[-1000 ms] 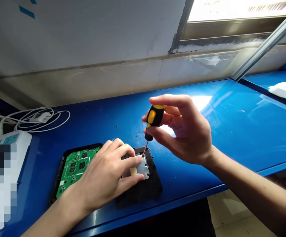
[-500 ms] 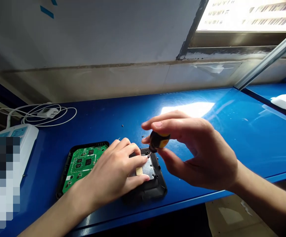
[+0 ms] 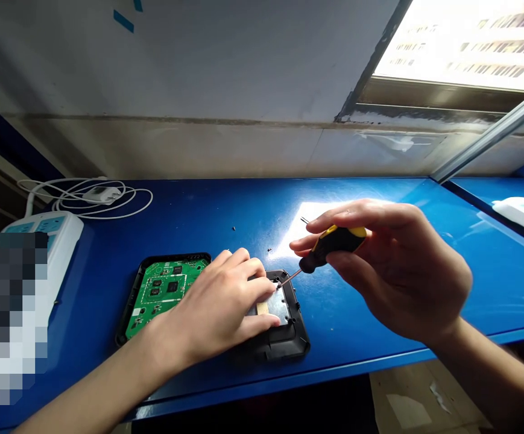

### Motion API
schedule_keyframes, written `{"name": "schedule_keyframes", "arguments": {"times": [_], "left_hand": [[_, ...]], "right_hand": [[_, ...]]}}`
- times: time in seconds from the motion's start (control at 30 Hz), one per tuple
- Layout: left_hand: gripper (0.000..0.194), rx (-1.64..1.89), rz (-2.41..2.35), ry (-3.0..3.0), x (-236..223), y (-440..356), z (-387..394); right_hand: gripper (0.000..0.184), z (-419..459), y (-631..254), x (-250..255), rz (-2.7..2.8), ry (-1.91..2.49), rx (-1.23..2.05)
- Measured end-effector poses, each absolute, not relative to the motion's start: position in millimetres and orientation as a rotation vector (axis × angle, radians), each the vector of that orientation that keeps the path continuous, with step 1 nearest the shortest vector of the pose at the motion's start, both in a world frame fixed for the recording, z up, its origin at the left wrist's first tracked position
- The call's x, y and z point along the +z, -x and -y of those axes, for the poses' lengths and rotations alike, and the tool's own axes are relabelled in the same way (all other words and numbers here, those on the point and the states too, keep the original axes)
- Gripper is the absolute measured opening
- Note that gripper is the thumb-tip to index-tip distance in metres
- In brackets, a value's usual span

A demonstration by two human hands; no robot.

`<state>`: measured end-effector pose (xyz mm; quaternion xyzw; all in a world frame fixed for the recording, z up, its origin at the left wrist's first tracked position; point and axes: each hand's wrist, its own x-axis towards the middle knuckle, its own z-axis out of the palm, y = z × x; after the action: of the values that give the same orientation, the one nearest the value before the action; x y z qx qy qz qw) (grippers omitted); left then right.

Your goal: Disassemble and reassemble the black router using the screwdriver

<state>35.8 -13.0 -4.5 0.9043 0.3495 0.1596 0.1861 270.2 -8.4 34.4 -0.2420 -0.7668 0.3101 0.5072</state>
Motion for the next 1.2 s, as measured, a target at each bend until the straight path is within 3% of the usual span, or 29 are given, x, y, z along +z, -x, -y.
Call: {"name": "schedule_keyframes", "arguments": {"times": [0.23,0.43,0.57,0.67,0.8,0.97,1.07,1.2], "left_hand": [[0.022,0.44,-0.991,-2.561,-3,-35,12],[0.023,0.424,-0.993,-2.579,-3,-35,12],[0.024,0.406,-1.0,-2.564,-1,-35,12],[0.029,0.374,-1.012,-2.553,2,-34,13],[0.053,0.317,-1.08,-2.52,6,-31,13],[0.083,0.234,-1.115,-2.444,8,-26,14],[0.099,0.18,-1.136,-2.414,6,-22,17],[0.126,0.096,-1.138,-2.419,3,-18,22]], "right_hand": [[0.055,10,-268,34,1.881,0.633,0.677],[0.061,-2,-262,23,1.86,0.652,0.31],[0.039,-3,-261,19,1.823,0.654,0.262],[0.042,1,-262,22,1.838,0.706,0.324],[0.05,3,-260,28,1.898,0.696,0.199],[0.028,9,-254,33,1.882,0.676,0.244],[0.041,15,-251,39,1.918,0.721,0.312],[0.047,13,-252,42,1.936,0.719,0.101]]}}
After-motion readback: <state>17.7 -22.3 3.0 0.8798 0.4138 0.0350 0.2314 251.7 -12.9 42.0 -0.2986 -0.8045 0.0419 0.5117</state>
